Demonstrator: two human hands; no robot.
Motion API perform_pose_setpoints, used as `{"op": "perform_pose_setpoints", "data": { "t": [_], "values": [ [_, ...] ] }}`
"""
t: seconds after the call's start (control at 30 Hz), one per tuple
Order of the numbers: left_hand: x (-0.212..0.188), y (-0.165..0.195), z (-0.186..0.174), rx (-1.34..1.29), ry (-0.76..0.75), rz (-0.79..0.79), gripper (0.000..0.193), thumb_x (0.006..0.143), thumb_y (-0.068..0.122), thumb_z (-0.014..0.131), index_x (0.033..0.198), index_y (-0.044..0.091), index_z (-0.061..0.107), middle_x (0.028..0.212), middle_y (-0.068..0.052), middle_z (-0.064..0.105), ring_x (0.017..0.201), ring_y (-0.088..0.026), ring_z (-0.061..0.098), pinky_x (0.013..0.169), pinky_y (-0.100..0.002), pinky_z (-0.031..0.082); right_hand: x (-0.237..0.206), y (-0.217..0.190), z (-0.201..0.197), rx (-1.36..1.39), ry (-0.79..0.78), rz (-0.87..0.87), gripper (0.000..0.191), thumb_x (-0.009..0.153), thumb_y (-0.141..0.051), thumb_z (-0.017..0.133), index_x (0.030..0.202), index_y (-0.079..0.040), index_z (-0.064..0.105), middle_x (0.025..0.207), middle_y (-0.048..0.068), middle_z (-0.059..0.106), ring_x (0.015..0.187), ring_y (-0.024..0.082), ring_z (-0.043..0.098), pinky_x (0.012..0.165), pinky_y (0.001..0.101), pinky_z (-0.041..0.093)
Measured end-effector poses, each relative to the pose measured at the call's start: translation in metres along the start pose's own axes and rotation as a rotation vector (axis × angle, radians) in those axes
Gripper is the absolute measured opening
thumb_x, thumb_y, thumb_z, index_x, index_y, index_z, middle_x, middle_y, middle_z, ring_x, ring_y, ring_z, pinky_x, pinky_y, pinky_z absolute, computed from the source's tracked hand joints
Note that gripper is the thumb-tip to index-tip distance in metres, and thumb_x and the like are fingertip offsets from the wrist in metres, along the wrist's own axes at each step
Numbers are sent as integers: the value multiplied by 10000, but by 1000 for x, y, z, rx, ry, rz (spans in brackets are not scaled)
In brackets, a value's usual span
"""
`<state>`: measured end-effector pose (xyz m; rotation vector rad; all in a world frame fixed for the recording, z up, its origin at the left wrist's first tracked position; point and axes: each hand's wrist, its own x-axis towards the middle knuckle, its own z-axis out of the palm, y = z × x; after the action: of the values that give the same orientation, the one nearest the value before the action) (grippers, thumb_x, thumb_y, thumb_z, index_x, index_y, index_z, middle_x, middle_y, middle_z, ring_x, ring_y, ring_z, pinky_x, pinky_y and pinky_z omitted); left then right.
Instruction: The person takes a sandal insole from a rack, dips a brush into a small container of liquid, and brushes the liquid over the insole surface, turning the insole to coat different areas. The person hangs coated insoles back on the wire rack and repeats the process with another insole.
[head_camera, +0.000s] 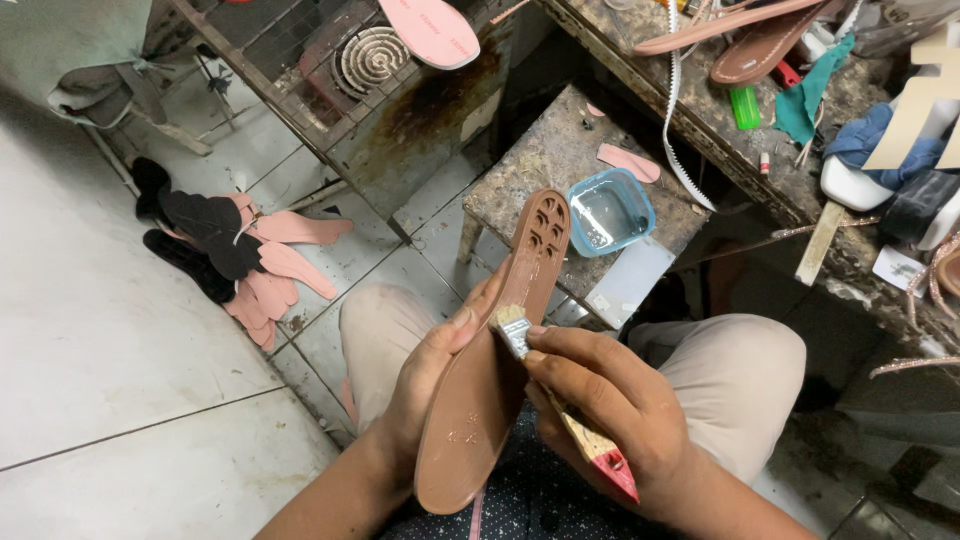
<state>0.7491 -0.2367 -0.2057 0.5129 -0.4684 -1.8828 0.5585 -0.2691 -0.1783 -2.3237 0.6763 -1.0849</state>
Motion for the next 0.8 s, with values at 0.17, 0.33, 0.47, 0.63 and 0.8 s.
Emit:
{"op": "perform_pose_setpoints", "data": {
  "t": [0.17, 0.33, 0.47, 0.63, 0.8],
  "values": [
    [3, -2, 0, -54, 14, 19, 743, 1015, 351, 382, 1683, 89, 192, 1633, -83, 362, 1423, -220, 388, 1203, -366, 295, 2, -5, 4, -16, 15, -3, 341, 848, 30, 779, 1155, 28, 633, 1199, 204, 667, 1061, 316, 742, 887, 358, 622],
    [7, -8, -9, -47, 24, 59, 756, 996, 344, 419, 1674, 74, 220, 1548, -50, 453, 1331, -164, 482, 1144, -309, 380, 5, -10, 3, 19, -8, -18, 320, 857, 28, 779, 1145, 27, 639, 1188, 198, 674, 1052, 309, 745, 878, 358, 628],
    [8, -11, -16, 44, 30, 66, 746, 1047, 403, 435, 1692, 82, 241, 1383, -65, 513, 1121, -179, 534, 1010, -316, 470, 4, -13, 6, 60, -8, -41, 297, 879, 22, 770, 1141, 32, 631, 1187, 197, 674, 1060, 304, 751, 903, 361, 638],
    [9, -9, -22, 101, 60, 30, 793, 1049, 482, 449, 1674, 48, 228, 1379, -131, 515, 1130, -218, 550, 945, -341, 521, -5, -8, 1, 178, -68, -66, 260, 916, -24, 755, 1136, 19, 623, 1139, 160, 688, 1012, 259, 753, 861, 339, 649],
    [6, -5, -24, -222, -138, 38, 826, 1073, 472, 462, 1711, 65, 130, 1512, -179, 436, 1317, -362, 543, 977, -509, 571, -4, 24, -11, 182, 165, 297, 229, 966, -33, 680, 1181, 7, 610, 1059, 130, 739, 803, 127, 717, 648, 249, 597]
  ]
}}
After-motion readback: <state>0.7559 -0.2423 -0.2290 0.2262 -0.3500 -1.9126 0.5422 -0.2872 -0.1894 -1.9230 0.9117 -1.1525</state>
